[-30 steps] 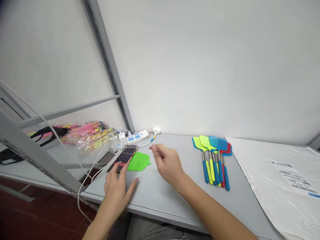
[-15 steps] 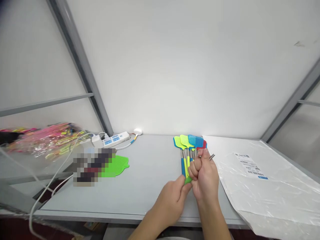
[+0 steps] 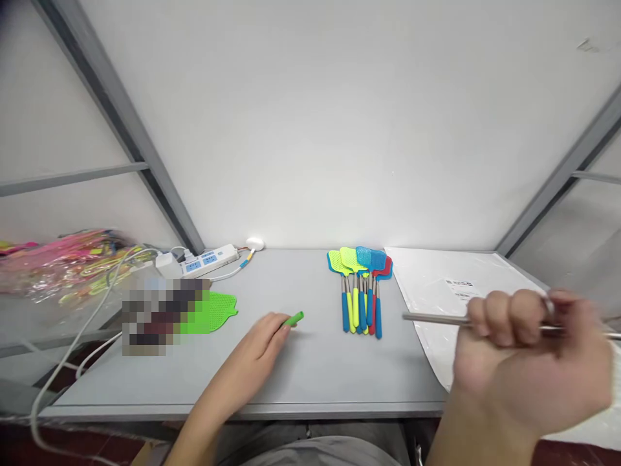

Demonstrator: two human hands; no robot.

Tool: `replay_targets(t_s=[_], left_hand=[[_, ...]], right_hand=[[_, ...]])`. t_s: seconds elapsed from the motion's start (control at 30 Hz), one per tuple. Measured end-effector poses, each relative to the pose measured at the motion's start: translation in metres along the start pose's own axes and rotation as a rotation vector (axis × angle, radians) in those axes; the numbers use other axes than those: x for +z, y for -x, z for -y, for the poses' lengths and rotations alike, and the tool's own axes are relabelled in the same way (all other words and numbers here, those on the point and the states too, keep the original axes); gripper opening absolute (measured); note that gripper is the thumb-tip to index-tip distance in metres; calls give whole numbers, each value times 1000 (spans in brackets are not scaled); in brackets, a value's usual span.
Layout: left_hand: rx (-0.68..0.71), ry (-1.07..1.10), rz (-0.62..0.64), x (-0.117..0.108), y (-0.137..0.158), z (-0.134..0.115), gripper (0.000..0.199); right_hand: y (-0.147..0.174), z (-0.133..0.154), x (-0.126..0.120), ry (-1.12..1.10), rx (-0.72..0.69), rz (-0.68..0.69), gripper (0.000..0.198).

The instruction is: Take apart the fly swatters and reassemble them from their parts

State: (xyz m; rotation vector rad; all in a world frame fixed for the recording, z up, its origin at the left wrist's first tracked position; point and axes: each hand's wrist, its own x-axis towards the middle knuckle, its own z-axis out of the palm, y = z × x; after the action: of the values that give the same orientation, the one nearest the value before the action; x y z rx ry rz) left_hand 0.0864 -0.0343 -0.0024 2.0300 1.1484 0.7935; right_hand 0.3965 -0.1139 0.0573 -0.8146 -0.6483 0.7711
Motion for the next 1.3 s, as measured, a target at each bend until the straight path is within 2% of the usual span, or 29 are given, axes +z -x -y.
replay_targets(t_s=[0.07,0.13,0.23,0.33,0.43,0.57,0.7,0.9,1.0,1.1,1.17,1.3], left_hand=[[42,-346,-81,5,-10,11,24],[79,-491,-62,12,-15,24,24],[87,-530,-77,19,-14,37,28],[80,-522,-156,20,-8,39,32],[97,-497,-193,18,-3,38,36],[124,-480,-203,16,-2,38,36],[80,-506,-215,19,-2,41,40],[25,-537,-165,23,-3,43,47],[61,-451,-180,18,-2,37,44],[102,-220,-211,14,2,27,39],[91,4,-289,15,4,21,34],[-38,370,-479,24,3,14,29]], right_hand=[[15,-21,16,24,-34,1,42],[27,-44,40,40,-75,4,35],[35,-76,72,54,-143,12,25],[41,-100,89,145,-183,87,26],[49,-116,92,284,-154,233,38],[53,-124,90,385,-121,374,39],[50,-127,90,466,-108,354,35],[51,-139,91,694,-58,292,25],[56,-146,85,824,-46,378,25],[62,-153,78,947,-10,487,27],[65,-158,75,1009,-8,520,28],[68,-163,75,1080,-77,654,26]])
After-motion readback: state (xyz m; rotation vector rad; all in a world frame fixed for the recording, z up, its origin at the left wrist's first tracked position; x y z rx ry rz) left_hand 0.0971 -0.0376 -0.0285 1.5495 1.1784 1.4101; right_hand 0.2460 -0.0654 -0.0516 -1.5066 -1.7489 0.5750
